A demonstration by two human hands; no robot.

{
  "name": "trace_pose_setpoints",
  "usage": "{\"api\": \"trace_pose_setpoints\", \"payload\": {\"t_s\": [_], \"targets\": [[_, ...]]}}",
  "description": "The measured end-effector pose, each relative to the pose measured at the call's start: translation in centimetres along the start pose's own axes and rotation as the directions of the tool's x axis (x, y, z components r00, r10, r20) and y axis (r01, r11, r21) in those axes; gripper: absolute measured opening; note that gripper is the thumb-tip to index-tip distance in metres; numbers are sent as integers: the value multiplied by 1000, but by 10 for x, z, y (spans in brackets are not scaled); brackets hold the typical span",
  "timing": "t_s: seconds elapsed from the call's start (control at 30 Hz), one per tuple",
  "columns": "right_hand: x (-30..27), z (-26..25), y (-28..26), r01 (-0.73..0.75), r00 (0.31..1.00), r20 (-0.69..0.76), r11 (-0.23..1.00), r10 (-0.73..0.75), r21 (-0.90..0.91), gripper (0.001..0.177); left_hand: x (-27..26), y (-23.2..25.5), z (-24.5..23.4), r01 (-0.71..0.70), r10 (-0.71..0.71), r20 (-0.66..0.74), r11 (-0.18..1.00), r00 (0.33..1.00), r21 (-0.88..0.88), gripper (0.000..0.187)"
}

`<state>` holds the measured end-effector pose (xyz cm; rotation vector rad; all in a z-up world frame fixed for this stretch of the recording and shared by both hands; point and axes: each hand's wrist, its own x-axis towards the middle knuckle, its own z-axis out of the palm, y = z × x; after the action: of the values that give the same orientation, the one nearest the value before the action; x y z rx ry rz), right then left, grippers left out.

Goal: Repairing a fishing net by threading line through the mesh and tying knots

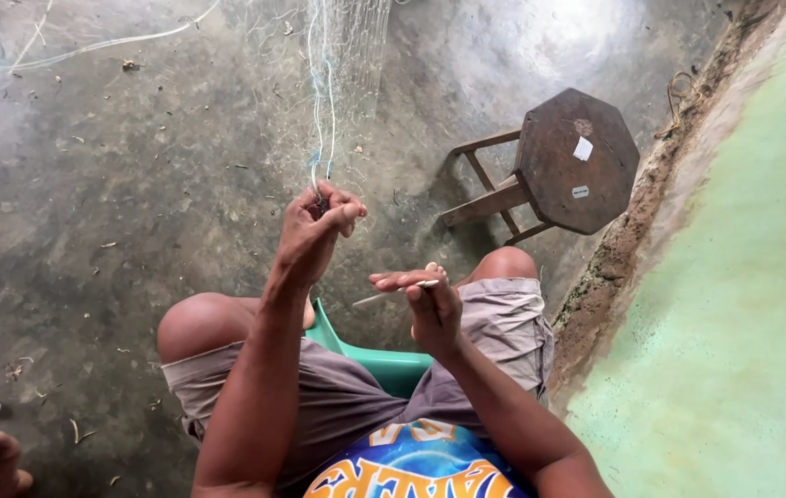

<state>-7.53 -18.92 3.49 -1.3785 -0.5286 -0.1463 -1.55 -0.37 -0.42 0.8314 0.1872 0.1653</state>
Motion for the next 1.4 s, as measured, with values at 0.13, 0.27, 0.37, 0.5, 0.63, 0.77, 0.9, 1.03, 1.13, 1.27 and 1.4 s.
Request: {"api": "trace_pose_setpoints", "payload": {"t_s": [0.13,0.27,0.37,0.5,0.63,0.77,0.9,1.03,1.13,1.27,1.4], "targets": [[-4,-4,-3,-15,1000,19,1000,15,13,30,1,4,10,98,-100,-35,994,994,-54,37],[-1,-3,-11,-45,996,73,999,44,12,27,5,-2,10,104,-107,-34,992,994,-74,43],[17,1,-29,-73,989,128,997,71,9,26,7,-7,10,88,-91,-50,994,995,-57,45],[25,-7,-31,-164,951,273,984,142,61,17,5,-11,10,60,-63,-69,997,996,-54,45],[18,-5,-22,-191,944,291,977,156,96,14,7,-17,4,49,-53,-76,998,996,-50,44],[27,-21,-18,-277,957,170,918,236,283,20,10,-7,1,27,-29,-46,999,999,-30,39],[24,-64,1,-254,960,20,833,280,491,23,11,-5,-7,-44,44,10,999,999,-20,38],[19,-82,14,-252,950,-22,805,312,537,24,8,8,4,-77,74,41,994,996,79,37],[21,-95,18,-261,931,-36,733,362,628,24,5,14,11,-112,108,34,982,994,151,35],[24,-76,-4,-266,940,-23,772,341,577,25,-1,26,31,-63,66,-10,978,998,198,32],[22,-29,-38,-275,960,46,903,275,329,21,-3,23,36,-45,55,-43,977,998,210,32]]}}
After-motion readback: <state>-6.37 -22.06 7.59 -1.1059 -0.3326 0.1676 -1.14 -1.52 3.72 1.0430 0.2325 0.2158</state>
